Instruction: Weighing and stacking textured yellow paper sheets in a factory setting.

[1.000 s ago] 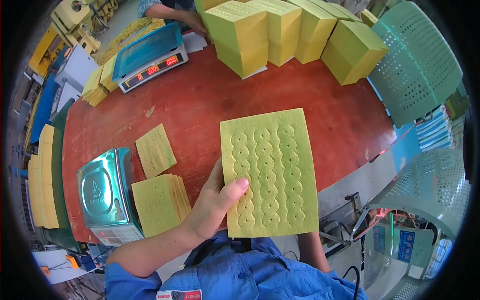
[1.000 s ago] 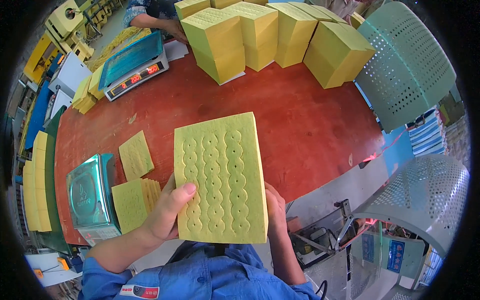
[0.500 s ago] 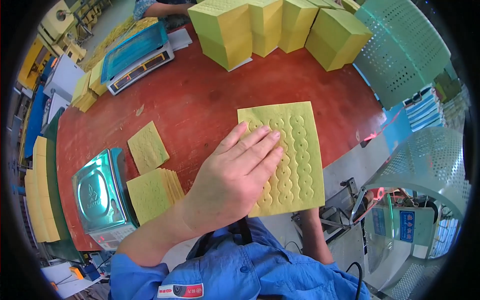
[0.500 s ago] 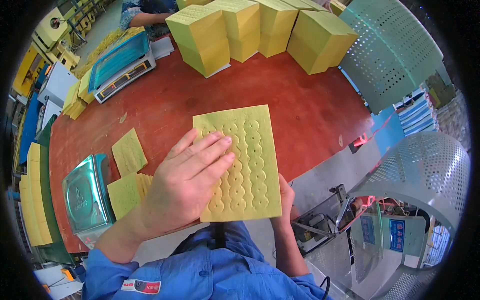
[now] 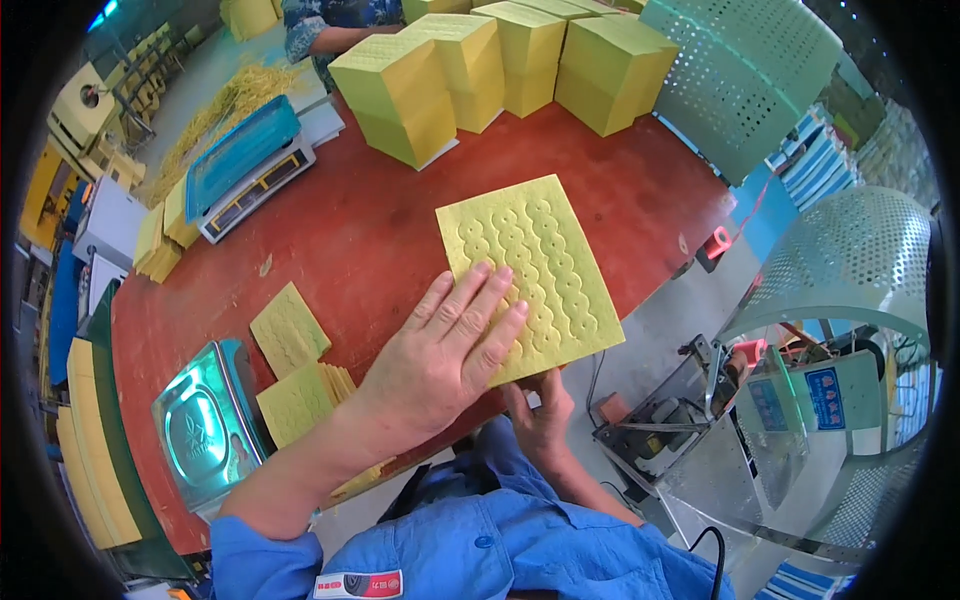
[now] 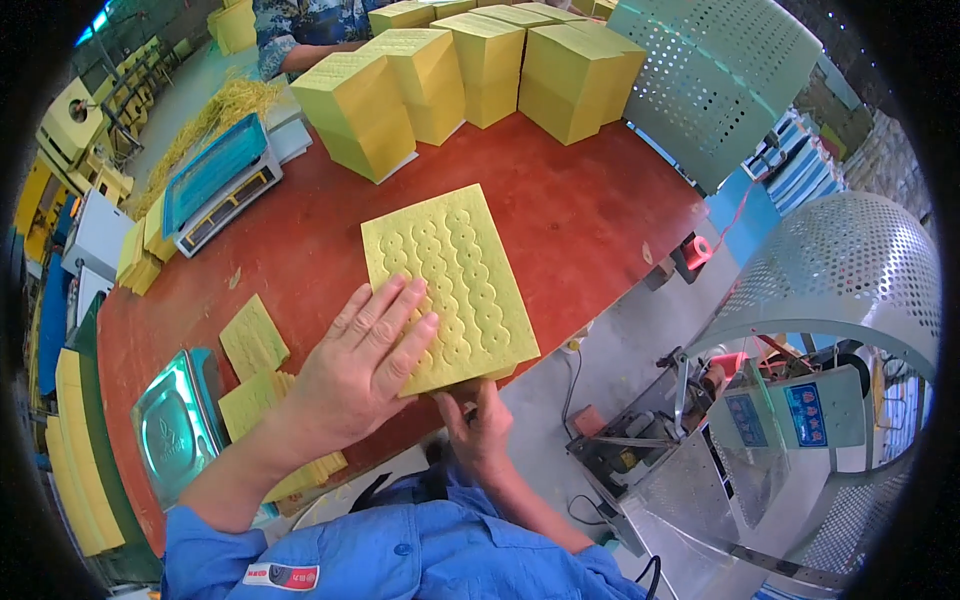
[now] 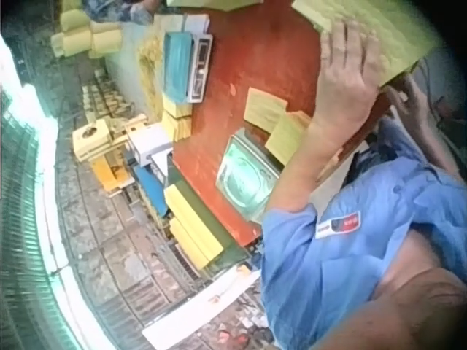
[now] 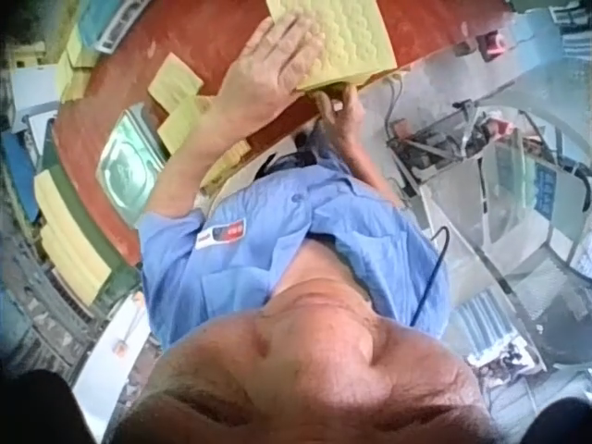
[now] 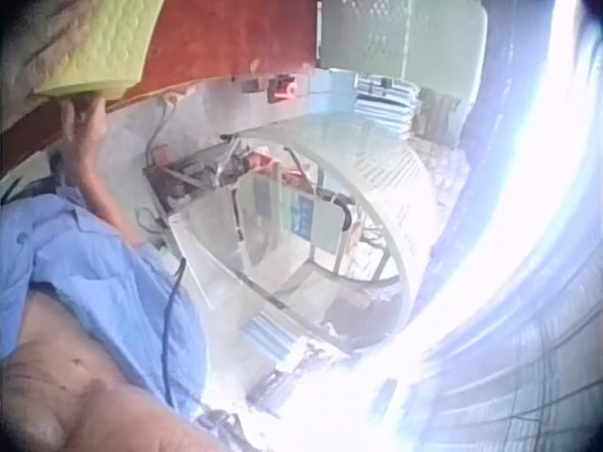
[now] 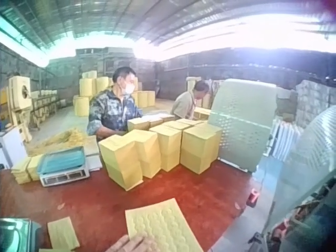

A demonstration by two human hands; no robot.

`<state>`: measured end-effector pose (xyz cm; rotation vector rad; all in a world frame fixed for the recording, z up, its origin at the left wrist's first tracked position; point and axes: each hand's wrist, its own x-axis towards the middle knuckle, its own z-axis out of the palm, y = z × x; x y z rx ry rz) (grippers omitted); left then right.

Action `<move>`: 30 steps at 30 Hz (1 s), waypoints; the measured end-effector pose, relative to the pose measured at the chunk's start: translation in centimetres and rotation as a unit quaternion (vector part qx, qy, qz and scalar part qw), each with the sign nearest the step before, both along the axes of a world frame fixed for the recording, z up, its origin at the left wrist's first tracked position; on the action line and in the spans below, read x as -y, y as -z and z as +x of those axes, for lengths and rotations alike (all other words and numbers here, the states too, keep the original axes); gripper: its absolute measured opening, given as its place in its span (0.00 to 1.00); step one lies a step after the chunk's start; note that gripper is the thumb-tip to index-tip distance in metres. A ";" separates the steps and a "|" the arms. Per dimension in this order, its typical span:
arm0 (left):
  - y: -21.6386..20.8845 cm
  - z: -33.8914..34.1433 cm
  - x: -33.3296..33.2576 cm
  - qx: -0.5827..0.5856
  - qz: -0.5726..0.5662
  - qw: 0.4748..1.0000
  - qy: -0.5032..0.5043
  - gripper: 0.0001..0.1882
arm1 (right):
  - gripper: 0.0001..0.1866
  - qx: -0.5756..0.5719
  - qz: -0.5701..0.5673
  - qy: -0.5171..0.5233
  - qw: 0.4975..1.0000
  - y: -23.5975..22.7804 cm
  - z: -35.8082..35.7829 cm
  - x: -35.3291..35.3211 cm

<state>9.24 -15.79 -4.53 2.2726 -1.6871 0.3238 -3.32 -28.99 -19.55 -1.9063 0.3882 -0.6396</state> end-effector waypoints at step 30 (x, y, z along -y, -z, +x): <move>4.1 21.1 25.5 0.138 -0.120 0.977 -0.109 0.24 | 0.17 0.025 -0.177 0.015 0.984 0.4 25.1 24.2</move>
